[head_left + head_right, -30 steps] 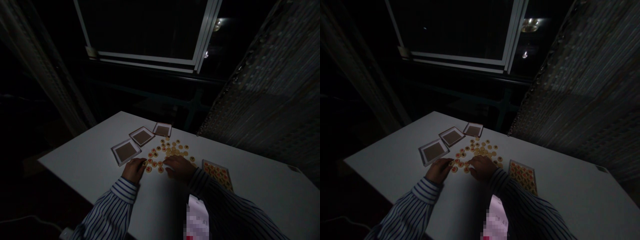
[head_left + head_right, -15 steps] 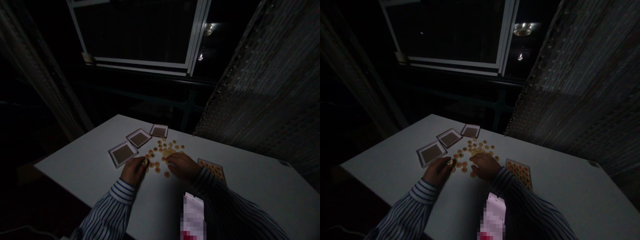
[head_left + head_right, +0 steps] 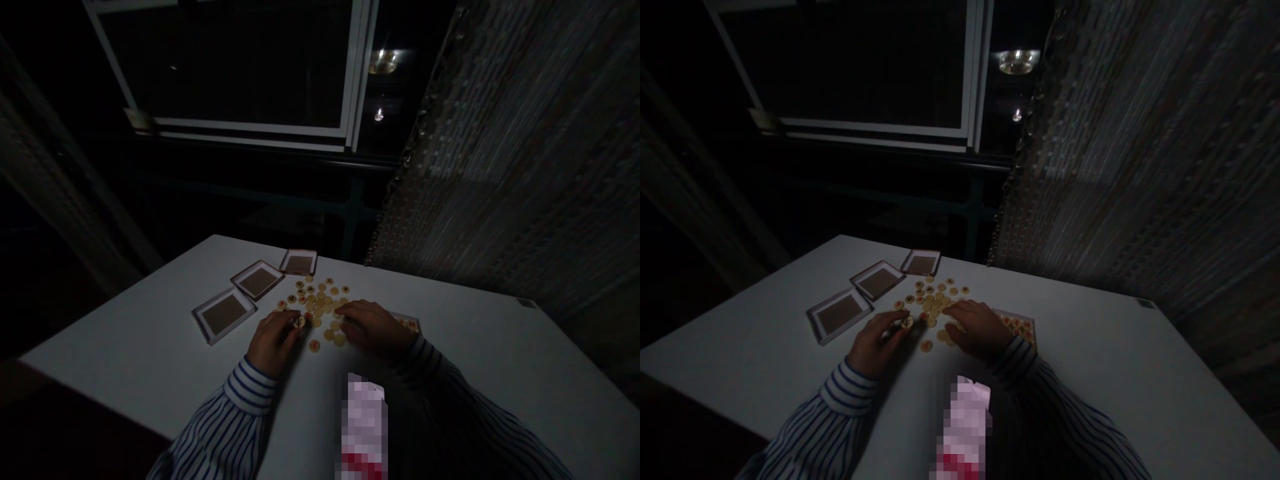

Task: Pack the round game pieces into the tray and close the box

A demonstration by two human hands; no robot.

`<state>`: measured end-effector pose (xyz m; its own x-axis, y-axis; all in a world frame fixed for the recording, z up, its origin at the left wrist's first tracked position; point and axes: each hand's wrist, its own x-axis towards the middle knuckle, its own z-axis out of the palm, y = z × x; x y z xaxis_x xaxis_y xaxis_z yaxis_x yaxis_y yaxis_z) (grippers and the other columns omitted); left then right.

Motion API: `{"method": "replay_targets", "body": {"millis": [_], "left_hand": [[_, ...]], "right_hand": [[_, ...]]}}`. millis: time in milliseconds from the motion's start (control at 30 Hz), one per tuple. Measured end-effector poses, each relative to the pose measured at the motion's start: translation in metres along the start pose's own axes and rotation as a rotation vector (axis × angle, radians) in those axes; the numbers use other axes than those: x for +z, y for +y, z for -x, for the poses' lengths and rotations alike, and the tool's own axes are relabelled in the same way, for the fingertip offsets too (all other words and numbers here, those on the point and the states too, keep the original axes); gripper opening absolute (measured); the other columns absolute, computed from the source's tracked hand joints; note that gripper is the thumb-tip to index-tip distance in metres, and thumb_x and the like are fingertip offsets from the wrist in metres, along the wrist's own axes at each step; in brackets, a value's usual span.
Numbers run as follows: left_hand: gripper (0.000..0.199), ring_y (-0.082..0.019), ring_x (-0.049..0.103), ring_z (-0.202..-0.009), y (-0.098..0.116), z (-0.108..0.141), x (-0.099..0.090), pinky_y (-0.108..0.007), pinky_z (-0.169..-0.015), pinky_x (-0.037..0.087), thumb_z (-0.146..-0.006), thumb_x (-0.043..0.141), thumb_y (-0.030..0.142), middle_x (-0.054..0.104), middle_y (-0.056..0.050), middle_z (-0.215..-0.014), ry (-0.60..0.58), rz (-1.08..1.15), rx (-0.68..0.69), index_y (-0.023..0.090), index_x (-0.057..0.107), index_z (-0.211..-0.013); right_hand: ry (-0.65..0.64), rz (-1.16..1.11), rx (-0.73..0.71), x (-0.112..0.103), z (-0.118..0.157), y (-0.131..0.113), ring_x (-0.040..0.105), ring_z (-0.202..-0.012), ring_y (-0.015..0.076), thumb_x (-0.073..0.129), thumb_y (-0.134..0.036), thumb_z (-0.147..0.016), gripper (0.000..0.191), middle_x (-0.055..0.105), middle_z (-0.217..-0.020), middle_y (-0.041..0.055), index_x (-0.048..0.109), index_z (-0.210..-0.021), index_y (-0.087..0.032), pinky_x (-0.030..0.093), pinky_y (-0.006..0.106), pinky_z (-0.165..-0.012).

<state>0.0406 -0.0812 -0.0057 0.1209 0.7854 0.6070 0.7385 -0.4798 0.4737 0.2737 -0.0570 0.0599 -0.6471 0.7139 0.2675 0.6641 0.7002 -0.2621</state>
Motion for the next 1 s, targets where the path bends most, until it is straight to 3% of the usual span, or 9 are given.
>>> {"method": "replay_targets", "body": {"millis": [300, 767, 1000], "left_hand": [[0.024, -0.019, 0.058, -0.09, 0.03, -0.007, 0.026, -0.035, -0.08, 0.048, -0.079, 0.05, 0.024, 0.065, -0.008, -0.096, -0.051, 0.018, 0.124, 0.018, 0.056, -0.101], [0.027, -0.018, 0.058, -0.092, 0.074, -0.021, 0.062, -0.035, -0.082, 0.048, -0.079, 0.049, 0.02, 0.064, -0.007, -0.099, -0.129, 0.187, 0.186, 0.018, 0.054, -0.106], [0.027, -0.018, 0.057, -0.094, 0.088, -0.029, 0.082, -0.035, -0.083, 0.048, -0.079, 0.048, 0.018, 0.063, -0.008, -0.101, -0.155, 0.259, 0.185, 0.018, 0.054, -0.106]], "right_hand": [[0.088, -0.005, 0.056, -0.003, 0.033, 0.018, 0.053, -0.1, 0.0177, 0.046, -0.028, -0.081, 0.031, 0.061, -0.106, 0.0082, 0.055, -0.108, -0.016, 0.04, 0.033, -0.086], [0.191, -0.036, 0.182, 0.004, 0.065, 0.04, 0.057, -0.094, 0.0177, 0.047, -0.025, -0.079, 0.028, 0.064, -0.1, 0.0075, 0.057, -0.104, -0.018, 0.044, 0.033, -0.082], [0.363, -0.193, 0.298, 0.015, 0.08, 0.044, 0.062, -0.085, 0.0163, 0.045, -0.027, -0.081, 0.023, 0.067, -0.093, 0.0064, 0.061, -0.095, -0.019, 0.049, 0.028, -0.074]]}}
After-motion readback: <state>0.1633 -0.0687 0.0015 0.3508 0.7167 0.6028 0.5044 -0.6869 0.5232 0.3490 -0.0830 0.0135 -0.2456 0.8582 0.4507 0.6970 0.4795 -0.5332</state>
